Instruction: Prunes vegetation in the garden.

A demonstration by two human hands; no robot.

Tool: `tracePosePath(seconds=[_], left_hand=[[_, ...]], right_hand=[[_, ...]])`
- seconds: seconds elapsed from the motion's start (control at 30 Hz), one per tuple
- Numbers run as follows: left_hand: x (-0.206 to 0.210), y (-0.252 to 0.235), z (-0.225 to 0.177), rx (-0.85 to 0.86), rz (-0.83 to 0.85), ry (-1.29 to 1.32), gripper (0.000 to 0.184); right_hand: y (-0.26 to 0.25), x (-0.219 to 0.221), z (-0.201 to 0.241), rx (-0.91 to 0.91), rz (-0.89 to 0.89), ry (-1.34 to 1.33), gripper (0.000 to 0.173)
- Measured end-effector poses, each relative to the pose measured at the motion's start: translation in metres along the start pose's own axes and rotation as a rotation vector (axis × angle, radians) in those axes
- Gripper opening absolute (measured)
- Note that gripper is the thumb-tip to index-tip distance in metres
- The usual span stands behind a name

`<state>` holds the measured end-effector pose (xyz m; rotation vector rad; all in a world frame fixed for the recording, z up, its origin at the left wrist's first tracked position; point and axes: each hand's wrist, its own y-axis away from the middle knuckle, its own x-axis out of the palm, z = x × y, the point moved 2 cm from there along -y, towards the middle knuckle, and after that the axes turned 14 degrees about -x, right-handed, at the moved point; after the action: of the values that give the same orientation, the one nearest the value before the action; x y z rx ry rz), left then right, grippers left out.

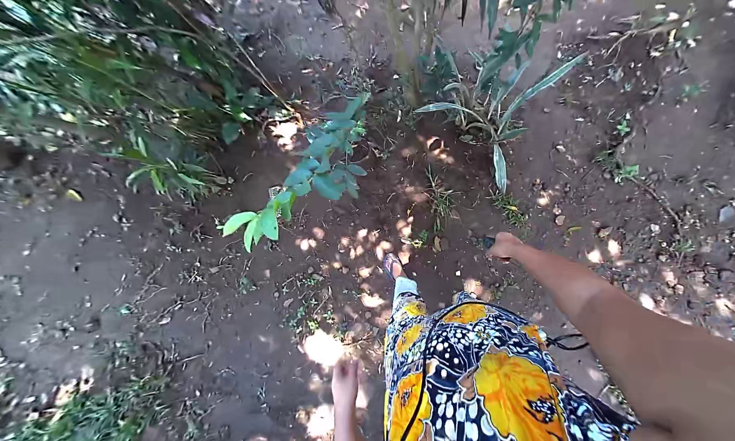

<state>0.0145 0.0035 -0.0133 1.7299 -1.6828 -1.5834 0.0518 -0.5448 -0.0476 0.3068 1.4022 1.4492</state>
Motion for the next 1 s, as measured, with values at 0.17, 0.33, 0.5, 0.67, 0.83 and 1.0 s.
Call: tracePosePath(seconds=[0.17,0.33,0.5,0.67,0.83,1.0], left_hand=[[0.015,-0.043,-0.27,0.348,0.318,-0.468,0.045],[0.111,-0.077,-0.462,0.532,0.436,-0.756,0.058],[0.189,-0.16,-0.585,0.413,0.098,-0.69,0.066],[0.203,-0.25,-0.627,0.46,-0.248,-0.516,0.07],[0.163,-0.298,-0.662,0.298,-0.361,-0.713,0.081],[0.145,-0.36,-0.655,0.071,-0.368,-0.892,0.079]], right_hand=[[-0.018,-0.005,0.052,0.03,-0.05,-0.527,0.05],[-0.034,-0.033,0.102,-0.009,-0.145,-0.886,0.045],[-0.079,-0.062,0.137,-0.068,-0.16,-1.055,0.048],[-0.169,-0.103,0.174,0.038,-0.112,-0.894,0.057],[-0.249,-0.128,0.209,0.073,0.011,-0.398,0.07],[-0.309,-0.115,0.213,0.013,0.117,-0.859,0.064]])
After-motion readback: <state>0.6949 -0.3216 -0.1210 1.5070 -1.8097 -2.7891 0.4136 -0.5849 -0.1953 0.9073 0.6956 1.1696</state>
